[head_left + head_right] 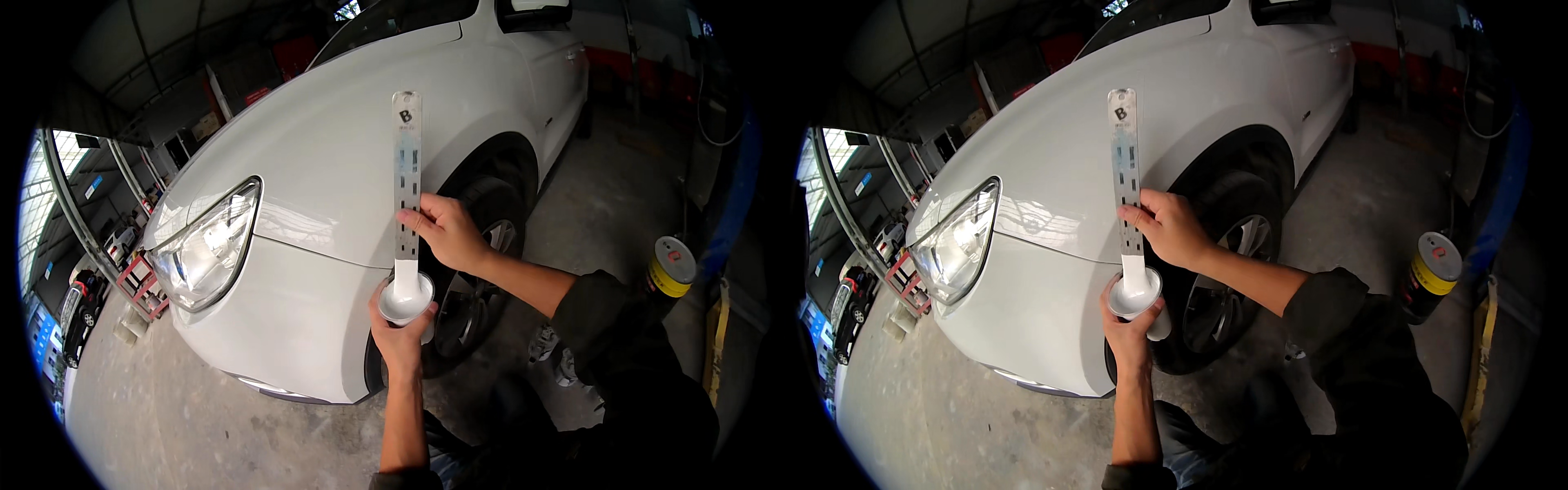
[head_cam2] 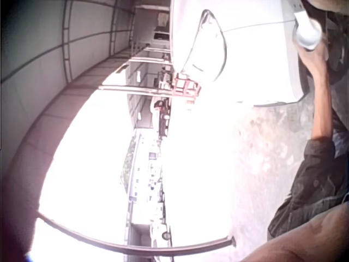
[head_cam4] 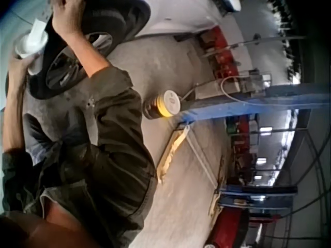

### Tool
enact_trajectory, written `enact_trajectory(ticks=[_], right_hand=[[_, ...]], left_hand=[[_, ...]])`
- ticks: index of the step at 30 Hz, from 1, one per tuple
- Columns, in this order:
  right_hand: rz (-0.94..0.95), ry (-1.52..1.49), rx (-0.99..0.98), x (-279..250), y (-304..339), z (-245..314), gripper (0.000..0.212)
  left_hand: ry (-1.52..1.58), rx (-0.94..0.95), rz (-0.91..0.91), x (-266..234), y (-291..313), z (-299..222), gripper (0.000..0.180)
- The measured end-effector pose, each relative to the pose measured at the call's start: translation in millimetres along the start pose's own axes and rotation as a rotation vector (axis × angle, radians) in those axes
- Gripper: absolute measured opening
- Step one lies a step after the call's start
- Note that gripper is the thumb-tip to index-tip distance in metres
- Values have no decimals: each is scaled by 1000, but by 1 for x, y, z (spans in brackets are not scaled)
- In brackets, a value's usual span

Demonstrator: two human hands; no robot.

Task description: The person repeatedly dips a metal ruler into a small cup of white paint and applies the paint to the front fender of a white car. The person uses the ruler as a brush to spread the paint in vertical strokes along the car's body panel.

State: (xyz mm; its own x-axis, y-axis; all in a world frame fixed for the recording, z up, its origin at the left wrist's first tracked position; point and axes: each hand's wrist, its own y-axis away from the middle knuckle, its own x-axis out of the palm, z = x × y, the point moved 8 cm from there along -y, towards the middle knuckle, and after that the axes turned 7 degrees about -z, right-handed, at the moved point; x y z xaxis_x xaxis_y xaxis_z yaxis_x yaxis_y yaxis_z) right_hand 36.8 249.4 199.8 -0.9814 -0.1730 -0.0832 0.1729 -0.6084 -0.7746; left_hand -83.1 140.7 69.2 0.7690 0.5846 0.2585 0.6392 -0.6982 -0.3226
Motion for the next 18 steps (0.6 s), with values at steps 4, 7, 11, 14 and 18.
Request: enact_trajectory(ticks=[4, 7, 11, 14, 18], right_hand=[[128, -53, 37, 16, 15, -4, 37], [-22, -97, 71, -4, -15, -2, 36], [135, 23, 34, 17, 30, -18, 34], [102, -62, 153, 8, 3, -29, 33], [29, -292, 230, 0, -36, -33, 37]], left_hand=[[52, 18, 13, 1, -1, 3, 75], [-19, 12, -17, -4, -1, -1, 76], [16, 8, 8, 5, 0, 3, 76], [-4, 11, -8, 4, 2, -3, 75], [35, -5, -2, 4, 1, 1, 77]])
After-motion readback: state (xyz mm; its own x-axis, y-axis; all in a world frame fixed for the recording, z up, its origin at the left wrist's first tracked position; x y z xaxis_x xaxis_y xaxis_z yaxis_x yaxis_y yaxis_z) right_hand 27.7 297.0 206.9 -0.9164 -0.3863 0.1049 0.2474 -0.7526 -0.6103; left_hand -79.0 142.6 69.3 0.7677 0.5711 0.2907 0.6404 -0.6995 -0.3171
